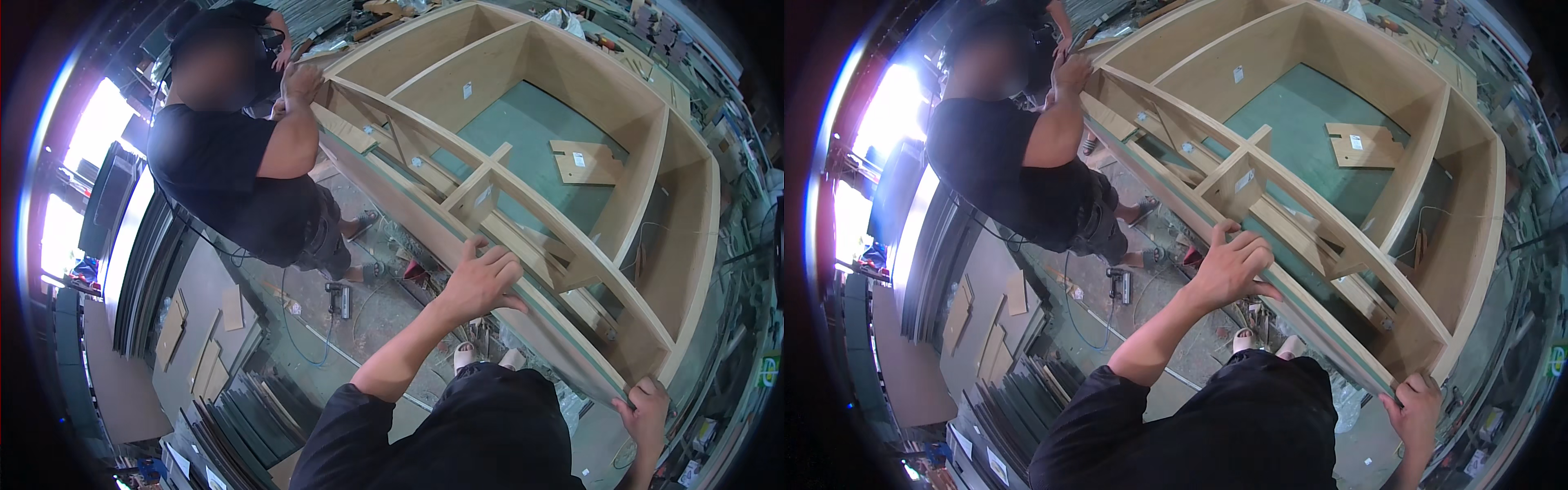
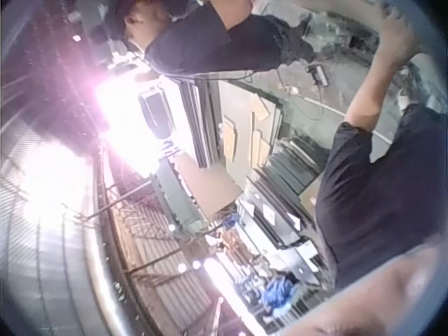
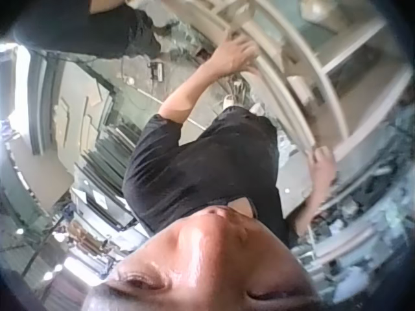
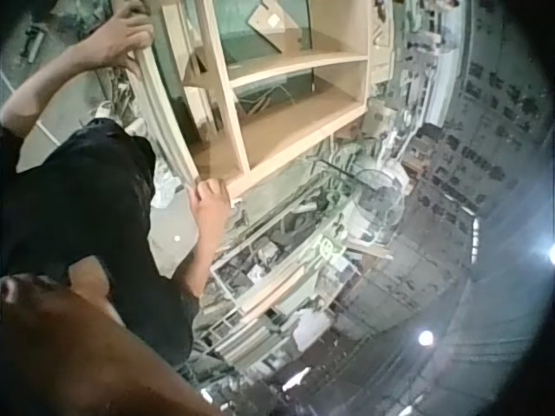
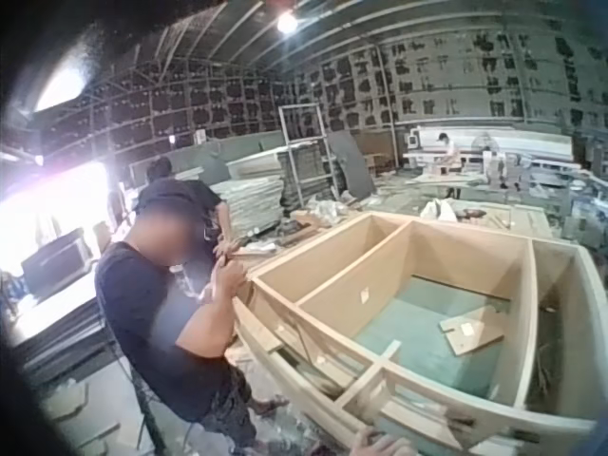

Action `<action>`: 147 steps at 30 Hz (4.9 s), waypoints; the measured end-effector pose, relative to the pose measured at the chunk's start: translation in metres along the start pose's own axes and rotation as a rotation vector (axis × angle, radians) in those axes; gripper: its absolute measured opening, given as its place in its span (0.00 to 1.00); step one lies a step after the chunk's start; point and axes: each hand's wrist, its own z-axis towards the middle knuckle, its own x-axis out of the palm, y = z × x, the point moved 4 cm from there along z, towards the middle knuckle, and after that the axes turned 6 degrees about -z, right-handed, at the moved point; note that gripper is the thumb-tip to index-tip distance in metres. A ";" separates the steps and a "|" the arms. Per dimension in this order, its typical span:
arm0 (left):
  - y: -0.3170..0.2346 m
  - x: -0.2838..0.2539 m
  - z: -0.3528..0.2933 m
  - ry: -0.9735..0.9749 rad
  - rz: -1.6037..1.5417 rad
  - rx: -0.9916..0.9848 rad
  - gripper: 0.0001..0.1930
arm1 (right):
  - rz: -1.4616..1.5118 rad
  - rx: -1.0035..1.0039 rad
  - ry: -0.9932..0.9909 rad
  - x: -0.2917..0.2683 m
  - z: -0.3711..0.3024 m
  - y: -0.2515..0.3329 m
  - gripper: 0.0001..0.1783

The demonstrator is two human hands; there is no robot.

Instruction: Assembling a large wooden cabinet or shelving unit by holding panels and using a pneumatic tool in a workshop.

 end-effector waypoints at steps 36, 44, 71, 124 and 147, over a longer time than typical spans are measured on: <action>-0.001 -0.002 0.001 -0.004 0.003 -0.015 0.31 | -0.019 0.009 -0.043 -0.002 -0.001 0.002 0.24; -0.001 -0.001 0.000 0.000 0.003 -0.020 0.31 | 0.003 0.014 -0.034 -0.002 -0.001 0.001 0.25; -0.002 -0.005 0.002 -0.011 0.001 -0.024 0.32 | 0.032 -0.005 -0.088 -0.002 0.001 0.002 0.27; -0.003 -0.006 0.004 0.028 -0.021 -0.060 0.32 | 0.026 0.016 -0.027 0.007 -0.006 -0.008 0.26; -0.004 -0.003 0.006 -0.007 -0.037 -0.063 0.30 | 0.021 0.054 -0.044 -0.002 0.000 0.001 0.23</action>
